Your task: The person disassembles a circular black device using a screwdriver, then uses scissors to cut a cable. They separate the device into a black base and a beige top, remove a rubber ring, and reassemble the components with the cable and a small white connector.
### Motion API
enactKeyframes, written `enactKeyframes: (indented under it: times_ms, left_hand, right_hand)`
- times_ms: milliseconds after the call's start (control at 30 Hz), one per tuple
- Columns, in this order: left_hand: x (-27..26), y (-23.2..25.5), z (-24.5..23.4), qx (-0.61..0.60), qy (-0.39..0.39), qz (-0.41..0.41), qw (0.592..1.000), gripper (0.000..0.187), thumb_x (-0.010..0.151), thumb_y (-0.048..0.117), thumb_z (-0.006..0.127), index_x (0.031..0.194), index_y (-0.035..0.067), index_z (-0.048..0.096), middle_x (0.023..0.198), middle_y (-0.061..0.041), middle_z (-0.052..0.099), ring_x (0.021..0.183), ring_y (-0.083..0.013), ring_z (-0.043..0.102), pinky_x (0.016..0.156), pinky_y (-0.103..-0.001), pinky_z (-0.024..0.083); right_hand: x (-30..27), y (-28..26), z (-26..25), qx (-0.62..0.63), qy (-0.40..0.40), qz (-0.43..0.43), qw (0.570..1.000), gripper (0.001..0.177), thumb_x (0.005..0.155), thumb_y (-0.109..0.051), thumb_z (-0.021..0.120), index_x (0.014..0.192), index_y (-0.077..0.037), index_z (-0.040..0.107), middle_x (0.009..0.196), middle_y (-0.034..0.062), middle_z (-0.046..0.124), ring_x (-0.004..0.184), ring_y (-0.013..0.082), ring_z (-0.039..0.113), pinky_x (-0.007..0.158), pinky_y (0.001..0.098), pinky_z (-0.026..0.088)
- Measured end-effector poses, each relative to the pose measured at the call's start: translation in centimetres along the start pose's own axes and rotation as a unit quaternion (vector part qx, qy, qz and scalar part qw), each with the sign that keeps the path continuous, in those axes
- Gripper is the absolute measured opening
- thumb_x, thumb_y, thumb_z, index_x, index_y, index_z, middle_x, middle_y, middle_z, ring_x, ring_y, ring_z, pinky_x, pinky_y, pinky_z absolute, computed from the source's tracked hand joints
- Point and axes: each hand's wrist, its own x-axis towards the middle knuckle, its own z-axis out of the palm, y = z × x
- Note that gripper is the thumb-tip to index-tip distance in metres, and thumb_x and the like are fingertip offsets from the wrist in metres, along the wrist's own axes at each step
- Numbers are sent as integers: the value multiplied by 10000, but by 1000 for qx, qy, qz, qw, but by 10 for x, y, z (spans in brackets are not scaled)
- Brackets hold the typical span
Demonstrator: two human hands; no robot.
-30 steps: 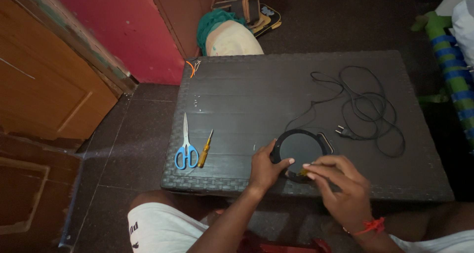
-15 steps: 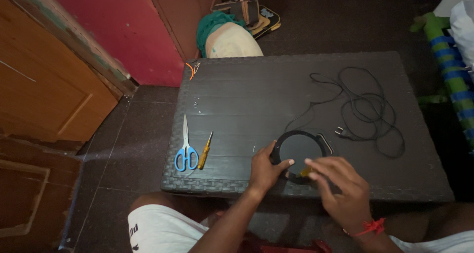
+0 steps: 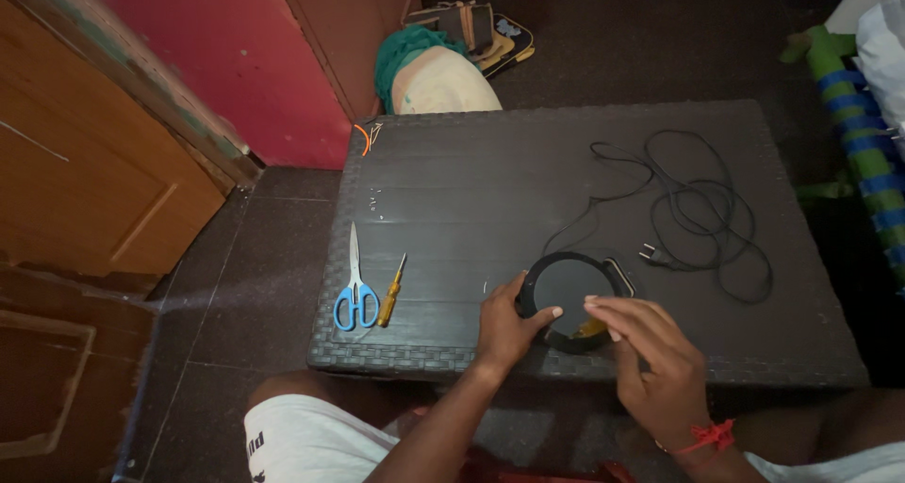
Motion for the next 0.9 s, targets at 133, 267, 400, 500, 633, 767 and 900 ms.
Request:
enactKeyframes:
  times_ms: [133,267,400,500,633,767,900]
  left_hand:
    - [0,1,0,-12,-39,-47,998,620,761,274,875,1284,20,659,1082,-163,712,985,-267,742,837,-383,617]
    - [-1,7,-3,13,-36,-48,998,604,763,288,876,1268,32,666,1056,-165,715,963,-272,736,830,-393,602]
    - [-3,13,-6,35,-39,-36,998,511,769,286,881,1170,17,713,1034,-158,718,948,-266,715,843,-408,583]
    - [-5,14,-6,42,-16,-12,999,560,741,270,899,1187,1,696,1021,-172,672,935,-283,686,836,-421,575]
    - [-4,10,-4,38,-43,-48,997,498,795,280,864,1169,-2,695,1059,-156,645,964,-284,682,851,-404,568]
    - [2,-15,-2,51,49,-9,997,422,814,232,854,1122,-27,730,1047,-197,691,951,-309,678,846,-411,549]
    - [14,-60,-6,-23,48,-50,997,220,905,91,652,1025,2,813,978,-174,801,906,-228,759,832,-355,583]
  right_hand:
    - [3,-3,1,21,-4,-12,1000,264,838,-17,703,1085,-92,756,1221,127,690,1052,213,716,895,311,609]
    - [2,1,2,30,-4,0,1000,254,833,-32,714,1065,-118,768,1099,85,716,1001,189,729,846,290,627]
    - [2,1,2,32,-12,26,999,307,907,51,619,1141,-101,747,1107,74,745,1008,166,746,830,285,639]
    - [1,0,-1,27,-11,28,999,306,900,65,616,1127,-90,750,1095,93,754,1022,180,744,842,298,624]
    - [4,11,-4,-15,10,-16,1000,243,890,13,681,1100,-96,736,1106,97,752,1042,199,738,893,305,617]
    - [0,11,-8,29,75,109,991,225,891,46,706,1095,-42,740,1102,140,740,967,210,740,794,310,627]
    - [1,22,-2,242,175,257,919,180,970,64,688,1147,36,701,1072,206,725,943,221,726,874,331,609]
